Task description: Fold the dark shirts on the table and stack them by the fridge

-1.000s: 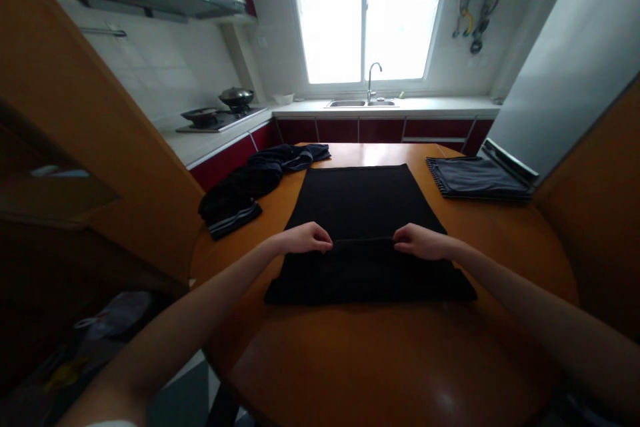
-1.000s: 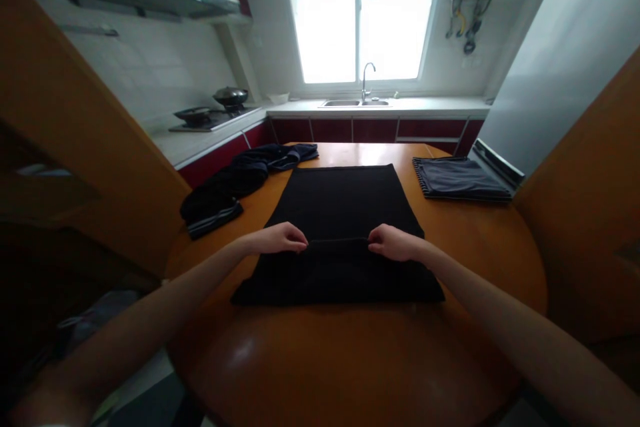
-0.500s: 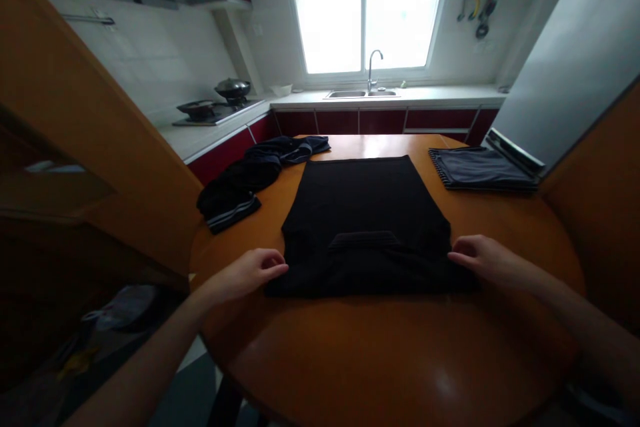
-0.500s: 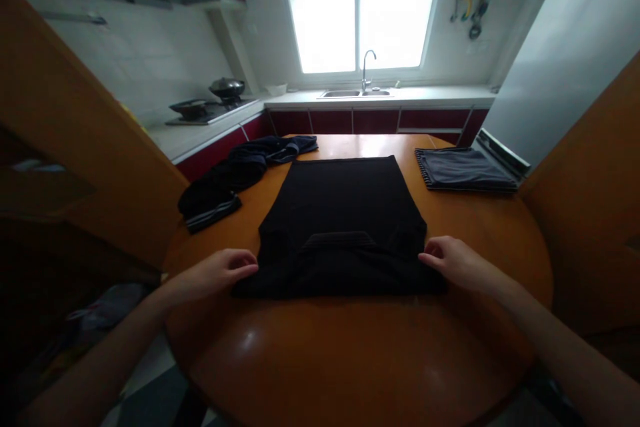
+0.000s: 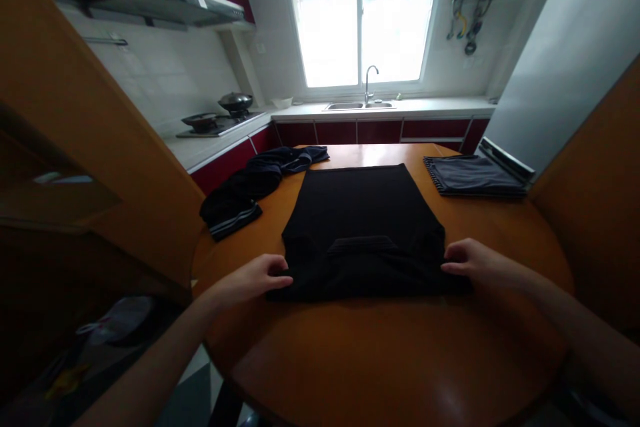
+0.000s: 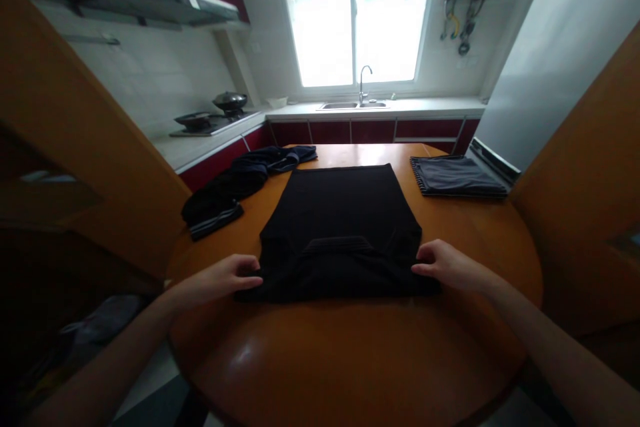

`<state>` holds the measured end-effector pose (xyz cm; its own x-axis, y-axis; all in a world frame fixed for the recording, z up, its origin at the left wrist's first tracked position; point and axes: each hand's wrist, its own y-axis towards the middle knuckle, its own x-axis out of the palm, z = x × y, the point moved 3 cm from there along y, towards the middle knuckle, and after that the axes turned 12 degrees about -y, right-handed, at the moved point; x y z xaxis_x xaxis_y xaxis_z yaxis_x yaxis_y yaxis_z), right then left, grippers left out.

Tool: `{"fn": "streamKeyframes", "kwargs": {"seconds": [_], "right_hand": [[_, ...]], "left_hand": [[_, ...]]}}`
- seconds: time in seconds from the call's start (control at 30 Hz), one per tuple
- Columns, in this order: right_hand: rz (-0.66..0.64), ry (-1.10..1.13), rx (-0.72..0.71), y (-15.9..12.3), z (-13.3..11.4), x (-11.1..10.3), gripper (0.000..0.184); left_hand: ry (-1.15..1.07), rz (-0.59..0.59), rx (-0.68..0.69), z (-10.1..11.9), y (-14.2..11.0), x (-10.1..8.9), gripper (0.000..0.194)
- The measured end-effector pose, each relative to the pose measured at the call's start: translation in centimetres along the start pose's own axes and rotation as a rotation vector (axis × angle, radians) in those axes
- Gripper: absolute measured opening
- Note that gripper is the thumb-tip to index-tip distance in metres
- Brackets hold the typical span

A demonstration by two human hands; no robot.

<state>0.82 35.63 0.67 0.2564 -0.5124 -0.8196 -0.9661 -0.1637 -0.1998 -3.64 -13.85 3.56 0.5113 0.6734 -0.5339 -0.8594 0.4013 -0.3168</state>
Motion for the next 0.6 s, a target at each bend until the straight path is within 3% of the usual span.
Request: {"fn": "streamKeyframes", "kwargs": {"seconds": [0.2,0.33,0.47,0.6], "right_hand": [[0.065,0.086,0.009,0.3,-0.5,0.0,0.034],[0.155,0.142,-0.021,0.3,-1.3,-0.8,0.033],[0.267,0.12,-0.063,1.4,-2.8,-3.3,0.034],[0.401,0.101,-0.099,3.0,-4.6,-7.2,0.038]], "left_hand": [[-0.172,0.052,-0.015,0.5,0.5,0.5,0.047],[-0.173,0.11,0.037,0.7,1.0,-0.3,0.041],[-0.169,0.179,0.134,2.8,2.2,-2.4,0.042],[-0.177,0.277,0.227,6.9,3.3,-5.3,0.044]]}}
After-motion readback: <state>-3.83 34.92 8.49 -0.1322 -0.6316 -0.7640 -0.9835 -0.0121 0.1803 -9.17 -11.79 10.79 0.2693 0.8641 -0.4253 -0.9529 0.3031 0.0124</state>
